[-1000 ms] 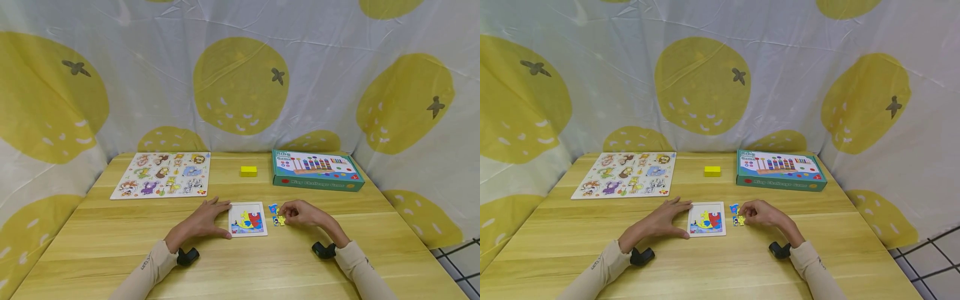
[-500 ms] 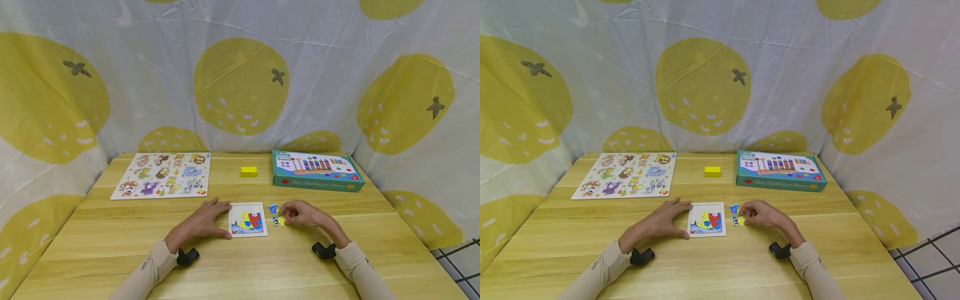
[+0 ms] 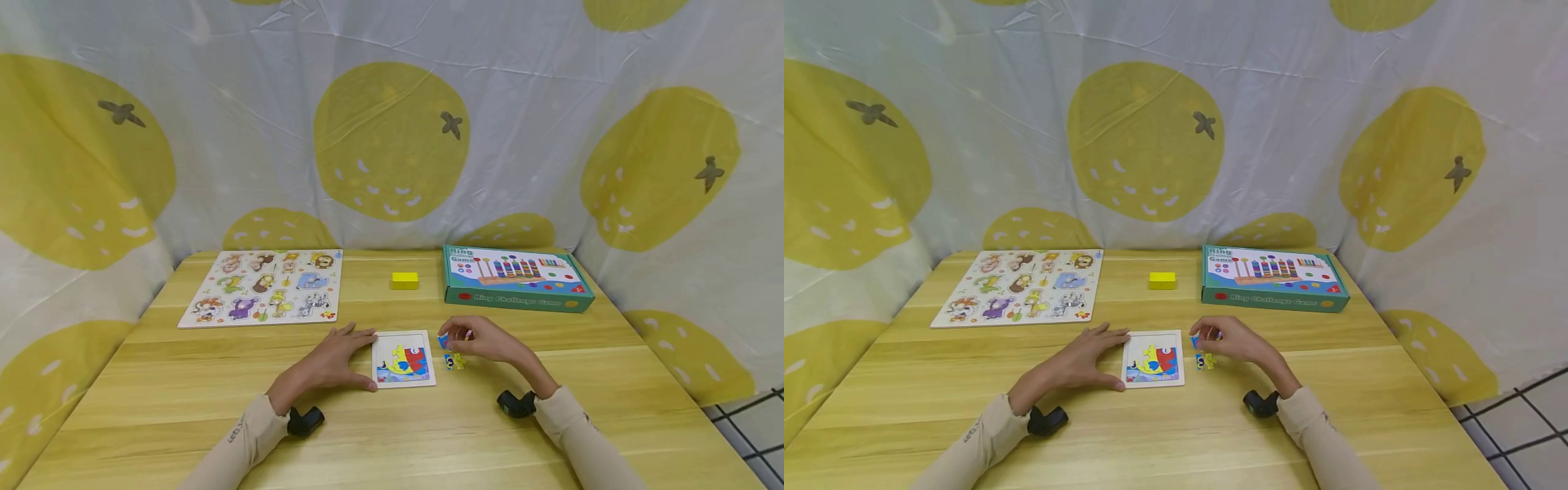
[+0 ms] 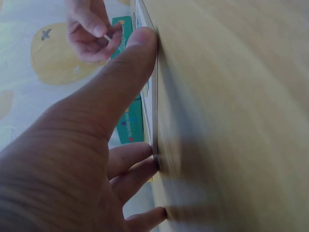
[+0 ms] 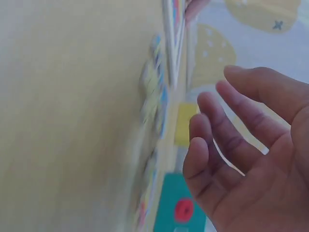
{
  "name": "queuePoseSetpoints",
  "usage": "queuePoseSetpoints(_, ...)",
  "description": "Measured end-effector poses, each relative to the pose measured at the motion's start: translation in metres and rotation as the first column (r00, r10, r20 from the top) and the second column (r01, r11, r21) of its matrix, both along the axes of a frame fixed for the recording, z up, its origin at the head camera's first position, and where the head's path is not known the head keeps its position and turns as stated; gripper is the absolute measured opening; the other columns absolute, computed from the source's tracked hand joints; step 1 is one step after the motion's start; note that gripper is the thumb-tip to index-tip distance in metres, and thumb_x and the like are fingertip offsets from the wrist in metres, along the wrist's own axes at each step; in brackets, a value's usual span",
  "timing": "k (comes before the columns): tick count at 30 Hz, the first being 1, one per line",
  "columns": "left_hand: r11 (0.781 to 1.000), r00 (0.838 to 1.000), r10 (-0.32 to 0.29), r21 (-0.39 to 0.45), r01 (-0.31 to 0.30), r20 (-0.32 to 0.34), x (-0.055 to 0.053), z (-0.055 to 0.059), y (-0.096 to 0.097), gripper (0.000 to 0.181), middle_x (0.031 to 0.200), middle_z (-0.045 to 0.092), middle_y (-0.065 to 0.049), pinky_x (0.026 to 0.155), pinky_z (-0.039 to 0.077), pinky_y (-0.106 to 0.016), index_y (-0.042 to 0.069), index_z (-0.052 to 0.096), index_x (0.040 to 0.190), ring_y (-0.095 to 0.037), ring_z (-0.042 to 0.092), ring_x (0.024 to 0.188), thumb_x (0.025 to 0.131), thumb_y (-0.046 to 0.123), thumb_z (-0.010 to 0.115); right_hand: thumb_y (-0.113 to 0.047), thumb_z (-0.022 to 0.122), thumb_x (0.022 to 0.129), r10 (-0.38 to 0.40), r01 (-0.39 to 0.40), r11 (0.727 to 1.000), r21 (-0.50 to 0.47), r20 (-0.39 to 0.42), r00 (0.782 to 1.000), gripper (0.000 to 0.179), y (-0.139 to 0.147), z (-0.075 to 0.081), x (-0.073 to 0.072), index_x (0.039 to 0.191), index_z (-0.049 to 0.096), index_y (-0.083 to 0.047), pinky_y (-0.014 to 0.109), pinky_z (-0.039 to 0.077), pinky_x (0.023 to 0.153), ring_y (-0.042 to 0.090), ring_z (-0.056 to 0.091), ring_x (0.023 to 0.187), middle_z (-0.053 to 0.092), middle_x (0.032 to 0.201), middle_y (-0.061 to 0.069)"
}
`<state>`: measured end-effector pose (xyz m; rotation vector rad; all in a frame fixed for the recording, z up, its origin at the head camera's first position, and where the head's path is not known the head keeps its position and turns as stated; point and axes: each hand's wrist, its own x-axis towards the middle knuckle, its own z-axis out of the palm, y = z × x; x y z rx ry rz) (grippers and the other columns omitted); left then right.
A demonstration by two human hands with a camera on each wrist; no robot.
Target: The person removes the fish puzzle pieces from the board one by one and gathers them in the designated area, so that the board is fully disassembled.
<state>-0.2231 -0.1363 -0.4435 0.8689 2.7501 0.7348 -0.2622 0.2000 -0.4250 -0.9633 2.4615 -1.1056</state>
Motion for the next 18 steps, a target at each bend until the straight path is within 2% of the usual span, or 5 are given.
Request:
queuePoseSetpoints(3, 1.0, 1.0, -0.002, -0.003, 0.002, -0.004, 0.0, 0.0, 0.0, 0.09, 0.15, 0.04, -0.006, 0.111, 0.012, -0.066, 0.011, 0.048, 0.142, -0.043, 0.019, 0.142, 0.071, 0.058, 0.076, -0.013, 0.064, 0.092, 0.011, -0.011, 1.0, -0.007, -0.029, 1.0, 0.028, -0.014, 0.004, 0.0, 0.119, 0.063, -0.004, 0.032, 0.051, 0.076, 0.021, 0.059, 0.091, 0.065, 0.102, 0.009)
queuePoseSetpoints(8, 1.0, 1.0, -0.003, -0.002, 0.003, -0.006, -0.001, -0.001, 0.001, 0.09, 0.15, 0.04, -0.006, 0.111, 0.013, -0.066, 0.012, 0.048, 0.142, -0.043, 0.019, 0.142, 0.071, 0.06, 0.075, -0.01, 0.064, 0.091, 0.037, -0.037, 0.999, 0.009, -0.028, 0.999, 0.032, -0.037, 0.005, -0.003, 0.123, 0.062, -0.005, 0.038, 0.051, 0.083, 0.027, 0.058, 0.103, 0.063, 0.116, 0.01)
queuePoseSetpoints(12, 1.0, 1.0, 0.0, 0.001, 0.0, -0.001, -0.001, -0.001, 0.001, 0.09, 0.15, 0.04, -0.006, 0.11, 0.012, -0.067, 0.011, 0.048, 0.142, -0.044, 0.019, 0.142, 0.071, 0.059, 0.075, -0.009, 0.063, 0.091, 0.073, -0.072, 0.997, 0.04, -0.024, 0.997, 0.03, -0.051, 0.004, -0.005, 0.121, 0.063, -0.004, 0.04, 0.051, 0.085, 0.023, 0.057, 0.102, 0.064, 0.117, 0.008)
queuePoseSetpoints(18, 1.0, 1.0, 0.006, -0.007, -0.006, 0.003, -0.001, 0.001, 0.001, 0.09, 0.15, 0.041, -0.006, 0.11, 0.013, -0.066, 0.011, 0.048, 0.142, -0.044, 0.019, 0.142, 0.071, 0.059, 0.076, -0.009, 0.063, 0.092, 0.095, -0.095, 0.991, 0.09, 0.007, 0.995, 0.028, -0.063, 0.0, -0.007, 0.119, 0.065, -0.007, 0.029, 0.049, 0.082, 0.017, 0.054, 0.093, 0.064, 0.112, 0.003)
